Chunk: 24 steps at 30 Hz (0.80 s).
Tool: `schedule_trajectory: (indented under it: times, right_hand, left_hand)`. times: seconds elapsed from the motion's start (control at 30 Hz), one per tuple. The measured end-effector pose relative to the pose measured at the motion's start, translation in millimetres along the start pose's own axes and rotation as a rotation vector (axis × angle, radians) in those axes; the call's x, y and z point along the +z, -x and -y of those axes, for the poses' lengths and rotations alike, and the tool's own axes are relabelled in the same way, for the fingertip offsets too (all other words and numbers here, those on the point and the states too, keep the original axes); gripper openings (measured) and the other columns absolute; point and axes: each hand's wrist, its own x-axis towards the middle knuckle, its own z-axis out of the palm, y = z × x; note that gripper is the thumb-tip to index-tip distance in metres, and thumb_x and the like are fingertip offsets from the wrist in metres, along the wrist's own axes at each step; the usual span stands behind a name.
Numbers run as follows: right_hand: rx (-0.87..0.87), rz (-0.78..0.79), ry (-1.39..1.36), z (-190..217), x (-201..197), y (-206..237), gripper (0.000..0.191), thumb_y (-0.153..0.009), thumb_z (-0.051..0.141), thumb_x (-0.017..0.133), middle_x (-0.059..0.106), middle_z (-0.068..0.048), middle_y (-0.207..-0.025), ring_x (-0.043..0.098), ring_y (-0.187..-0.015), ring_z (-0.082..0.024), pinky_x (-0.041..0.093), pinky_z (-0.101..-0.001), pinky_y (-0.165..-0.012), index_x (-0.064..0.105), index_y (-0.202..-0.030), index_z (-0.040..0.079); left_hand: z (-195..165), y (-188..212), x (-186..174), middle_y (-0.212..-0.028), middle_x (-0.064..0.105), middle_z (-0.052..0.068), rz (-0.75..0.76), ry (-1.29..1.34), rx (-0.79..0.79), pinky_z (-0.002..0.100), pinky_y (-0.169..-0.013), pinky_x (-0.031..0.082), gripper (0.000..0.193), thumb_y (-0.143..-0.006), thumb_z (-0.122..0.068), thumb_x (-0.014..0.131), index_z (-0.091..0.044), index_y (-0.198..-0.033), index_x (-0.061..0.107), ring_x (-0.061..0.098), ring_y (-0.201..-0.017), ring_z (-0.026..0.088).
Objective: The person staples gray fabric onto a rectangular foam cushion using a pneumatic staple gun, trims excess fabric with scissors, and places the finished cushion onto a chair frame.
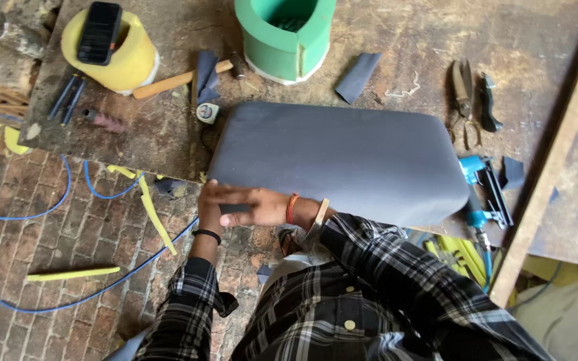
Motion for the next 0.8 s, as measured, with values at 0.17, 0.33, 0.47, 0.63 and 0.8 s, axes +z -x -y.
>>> schedule_trajectory:
  times: [0.17,0.33,0.47,0.63,0.8]
  right_hand:
    - [0.139,-0.338,0.363,-60.4,-62.7,61.7,0.046,-0.096,0.047,0.062,0.059,-0.009,-0.149,0.054,-0.138,-0.030,0.045,-0.0410,-0.114,0.069,-0.131,0.018]
    - [0.686,-0.477,0.359,-161.0,-143.4,149.1,0.076,-0.090,0.059,0.062,0.047,-0.014,-0.157,0.043,-0.145,-0.035,0.034,-0.0441,-0.118,0.054,-0.146,0.009]
    - [0.771,-0.309,0.396,-226.7,-194.1,137.5,0.090,-0.088,0.070,0.060,0.041,-0.018,-0.158,0.038,-0.145,-0.038,0.032,-0.0453,-0.118,0.042,-0.155,0.012]
    - [0.716,-0.117,0.270,-256.2,-217.6,93.9,0.098,-0.080,0.074,0.060,0.050,-0.016,-0.158,0.043,-0.149,-0.033,0.034,-0.0435,-0.122,0.041,-0.158,0.018]
    - [0.540,0.168,0.148,-221.1,-219.6,20.9,0.110,-0.076,0.069,0.067,0.037,-0.021,-0.160,0.031,-0.151,-0.037,0.026,-0.0498,-0.121,0.030,-0.160,0.009]
  left_hand:
    - [-1.7,-21.1,-10.0,-0.113,0.067,0.011,-0.090,-0.013,-0.079,0.037,-0.090,0.047,0.040,-0.090,-0.029,0.060,0.001,-0.116,0.066,0.060,-0.105,0.022]
    - [-7.6,-54.6,2.4,-0.103,0.070,0.009,-0.224,-0.033,-0.031,0.038,-0.085,0.046,0.040,-0.085,-0.037,0.060,-0.002,-0.101,0.070,0.061,-0.095,0.022]
    - [-16.2,-48.5,10.5,-0.072,0.059,0.011,-0.388,-0.458,0.169,0.046,-0.068,0.038,0.059,-0.098,-0.056,0.052,-0.001,-0.080,0.062,0.055,-0.070,0.027]
    - [-12.6,7.5,-0.7,-0.059,0.037,0.012,-0.658,-0.396,0.281,0.046,-0.059,0.024,0.070,-0.103,-0.055,0.055,0.004,-0.066,0.047,0.037,-0.057,0.026]
    - [-13.7,88.0,-52.5,-0.068,0.043,0.001,-0.739,-0.145,0.513,0.035,-0.061,0.031,0.047,-0.109,-0.035,0.061,-0.001,-0.076,0.054,0.037,-0.065,0.012]
